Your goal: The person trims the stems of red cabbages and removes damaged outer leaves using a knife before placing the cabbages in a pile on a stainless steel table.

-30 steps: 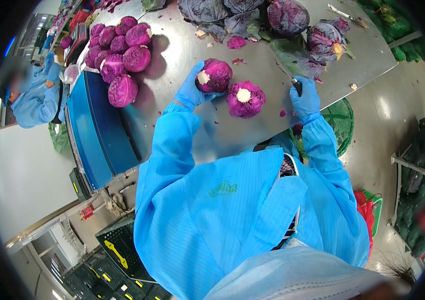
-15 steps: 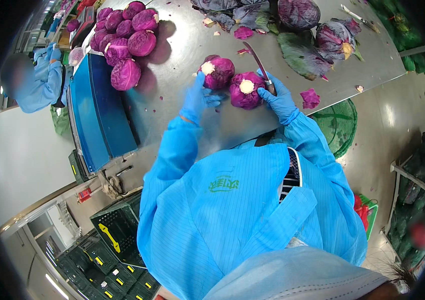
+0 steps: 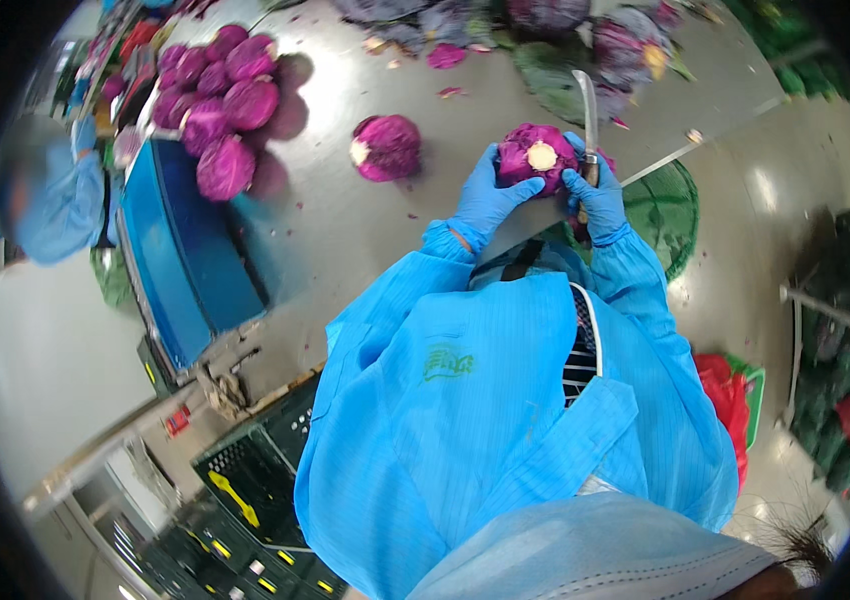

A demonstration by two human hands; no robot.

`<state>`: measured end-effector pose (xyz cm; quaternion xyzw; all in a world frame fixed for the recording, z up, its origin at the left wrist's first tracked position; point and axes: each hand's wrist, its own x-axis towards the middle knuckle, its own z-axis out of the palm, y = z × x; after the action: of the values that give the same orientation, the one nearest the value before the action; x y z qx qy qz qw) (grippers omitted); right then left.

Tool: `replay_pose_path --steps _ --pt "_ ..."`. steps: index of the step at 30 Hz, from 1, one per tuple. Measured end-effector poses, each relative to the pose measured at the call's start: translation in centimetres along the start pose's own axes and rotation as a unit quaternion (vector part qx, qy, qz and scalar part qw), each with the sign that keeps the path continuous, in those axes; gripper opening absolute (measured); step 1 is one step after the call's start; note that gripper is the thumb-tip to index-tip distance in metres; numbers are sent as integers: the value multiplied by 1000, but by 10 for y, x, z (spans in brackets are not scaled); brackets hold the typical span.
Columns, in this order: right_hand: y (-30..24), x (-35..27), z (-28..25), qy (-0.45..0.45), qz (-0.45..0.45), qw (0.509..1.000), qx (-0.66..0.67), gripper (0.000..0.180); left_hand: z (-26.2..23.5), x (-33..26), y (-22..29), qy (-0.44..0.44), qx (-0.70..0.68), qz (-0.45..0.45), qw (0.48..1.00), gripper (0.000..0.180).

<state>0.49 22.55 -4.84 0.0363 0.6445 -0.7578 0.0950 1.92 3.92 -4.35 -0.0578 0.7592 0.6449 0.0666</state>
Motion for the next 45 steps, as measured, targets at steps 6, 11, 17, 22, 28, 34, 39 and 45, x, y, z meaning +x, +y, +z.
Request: replay_pose_path --steps 6,11,17,22,28,34,39,45 --pt "-11 -23 -5 10 -22 996 82 57 23 6 40 -39 154 179 971 113" --pt "-14 -36 -35 16 63 995 81 43 32 11 40 -43 179 159 970 103" --pt "6 -39 -52 18 -43 994 -98 34 42 13 39 0 185 129 974 104" --pt "-18 -43 -39 28 47 998 -6 33 33 20 28 -43 137 121 982 101" --pt "8 -45 -48 81 65 992 74 32 12 34 33 -151 -250 -123 949 86" --pt "1 -55 -51 98 41 992 67 33 9 37 20 -214 -501 -274 793 89" --pt "0 -63 -45 84 50 993 70 37 13 39 26 -224 -540 -287 759 89" --pt "-13 -62 -29 92 67 994 -1 41 14 37 30 -183 -337 -177 907 91"
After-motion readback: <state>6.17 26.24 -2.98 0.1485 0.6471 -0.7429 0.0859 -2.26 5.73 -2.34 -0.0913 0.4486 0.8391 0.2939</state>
